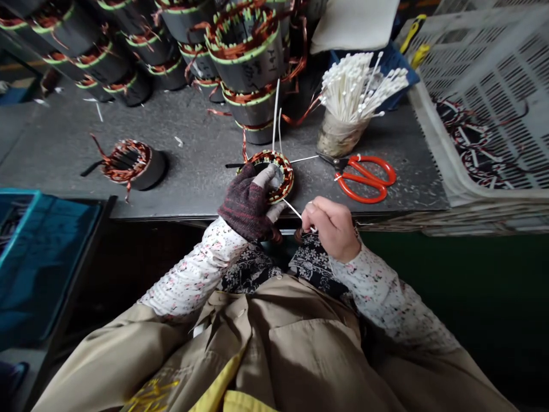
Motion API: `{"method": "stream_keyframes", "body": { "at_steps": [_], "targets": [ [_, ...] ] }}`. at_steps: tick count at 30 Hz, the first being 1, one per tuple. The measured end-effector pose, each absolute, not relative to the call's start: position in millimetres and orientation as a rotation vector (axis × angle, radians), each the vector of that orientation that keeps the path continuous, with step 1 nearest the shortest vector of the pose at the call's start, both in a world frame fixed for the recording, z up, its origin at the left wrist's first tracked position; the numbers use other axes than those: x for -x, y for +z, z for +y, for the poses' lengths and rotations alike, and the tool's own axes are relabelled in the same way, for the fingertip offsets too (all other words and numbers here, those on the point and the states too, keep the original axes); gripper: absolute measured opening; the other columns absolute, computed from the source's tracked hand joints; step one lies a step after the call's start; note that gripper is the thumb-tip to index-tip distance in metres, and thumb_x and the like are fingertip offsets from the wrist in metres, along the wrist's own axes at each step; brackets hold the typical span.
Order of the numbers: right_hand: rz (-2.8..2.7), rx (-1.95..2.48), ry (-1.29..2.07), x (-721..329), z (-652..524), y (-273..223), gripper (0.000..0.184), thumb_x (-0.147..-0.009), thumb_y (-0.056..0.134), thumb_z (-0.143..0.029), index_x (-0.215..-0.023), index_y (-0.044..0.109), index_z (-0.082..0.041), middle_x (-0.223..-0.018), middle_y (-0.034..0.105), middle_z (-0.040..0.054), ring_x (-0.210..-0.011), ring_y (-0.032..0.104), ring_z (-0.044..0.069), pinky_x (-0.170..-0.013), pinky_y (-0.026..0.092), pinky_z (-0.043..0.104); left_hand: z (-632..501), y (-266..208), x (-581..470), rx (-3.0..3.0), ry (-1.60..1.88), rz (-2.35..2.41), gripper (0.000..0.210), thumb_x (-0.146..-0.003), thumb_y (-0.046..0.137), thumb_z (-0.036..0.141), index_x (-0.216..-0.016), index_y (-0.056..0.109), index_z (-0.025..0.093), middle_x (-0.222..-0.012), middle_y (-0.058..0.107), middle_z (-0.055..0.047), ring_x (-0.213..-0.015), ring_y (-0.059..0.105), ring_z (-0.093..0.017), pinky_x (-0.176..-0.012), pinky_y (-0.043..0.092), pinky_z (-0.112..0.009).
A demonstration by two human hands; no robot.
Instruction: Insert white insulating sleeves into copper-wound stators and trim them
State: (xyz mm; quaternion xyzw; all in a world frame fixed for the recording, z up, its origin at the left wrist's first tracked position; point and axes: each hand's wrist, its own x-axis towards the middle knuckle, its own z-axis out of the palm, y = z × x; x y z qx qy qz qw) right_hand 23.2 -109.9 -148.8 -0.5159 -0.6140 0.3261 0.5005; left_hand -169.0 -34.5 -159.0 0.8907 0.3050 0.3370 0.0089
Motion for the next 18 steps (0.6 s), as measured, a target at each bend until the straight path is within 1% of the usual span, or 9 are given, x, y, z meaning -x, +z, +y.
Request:
{"method": "stream_keyframes", "body": {
  "at_steps": [4,7,9,13,18],
  "targets": [
    [-1.332,1.161,0.817,-12,-102,-152,0.04,-0.097,0.052,-0.04,-0.061,0.057,-0.022,-0.057,0.059,-0.0012,-0.053,0.053,0.013,-0.055,0.04,0.031,-34,-158,169,-2.77,1.022,0.98,0.072,-0.086,0.067,0.035,-0.146,0.032,0.011,-0.127,0.066,-0.017,-0.135,0.055,-0.032,-0.115,0.044,-0.049],
    [-1.283,1.069,0.762,-8,-111,-148,0.039,-0.098,0.051,-0.034,-0.062,0.056,-0.022,-0.058,0.058,-0.0014,-0.054,0.051,0.013,-0.054,0.036,0.031,-34,-157,170,-2.782,0.983,0.983,0.073,-0.087,0.065,0.035,-0.147,0.031,0.011,-0.125,0.067,-0.016,-0.131,0.058,-0.031,-0.116,0.043,-0.051],
    [-1.295,1.1,0.748,-8,-121,-143,0.039,-0.098,0.053,-0.032,-0.061,0.056,-0.023,-0.057,0.057,-0.0015,-0.053,0.05,0.013,-0.053,0.035,0.031,-34,-157,171,-2.785,0.953,0.964,0.073,-0.088,0.062,0.035,-0.149,0.028,0.013,-0.124,0.067,-0.015,-0.128,0.06,-0.03,-0.117,0.043,-0.051],
    [-1.315,1.247,0.789,-11,-130,-140,0.042,-0.097,0.053,-0.035,-0.058,0.056,-0.023,-0.055,0.057,-0.0011,-0.052,0.051,0.013,-0.053,0.038,0.031,-33,-156,172,-2.746,0.954,0.926,0.075,-0.089,0.06,0.033,-0.152,0.023,0.014,-0.124,0.067,-0.014,-0.127,0.061,-0.029,-0.118,0.04,-0.053],
    [-1.31,1.35,0.79,-12,-126,-141,0.042,-0.094,0.051,-0.03,-0.053,0.054,-0.022,-0.052,0.057,-0.0014,-0.05,0.051,0.012,-0.055,0.041,0.03,-34,-155,171,-2.77,0.955,0.949,0.07,-0.089,0.059,0.035,-0.148,0.028,0.01,-0.119,0.07,-0.015,-0.122,0.064,-0.029,-0.117,0.041,-0.052]
  ]
}}
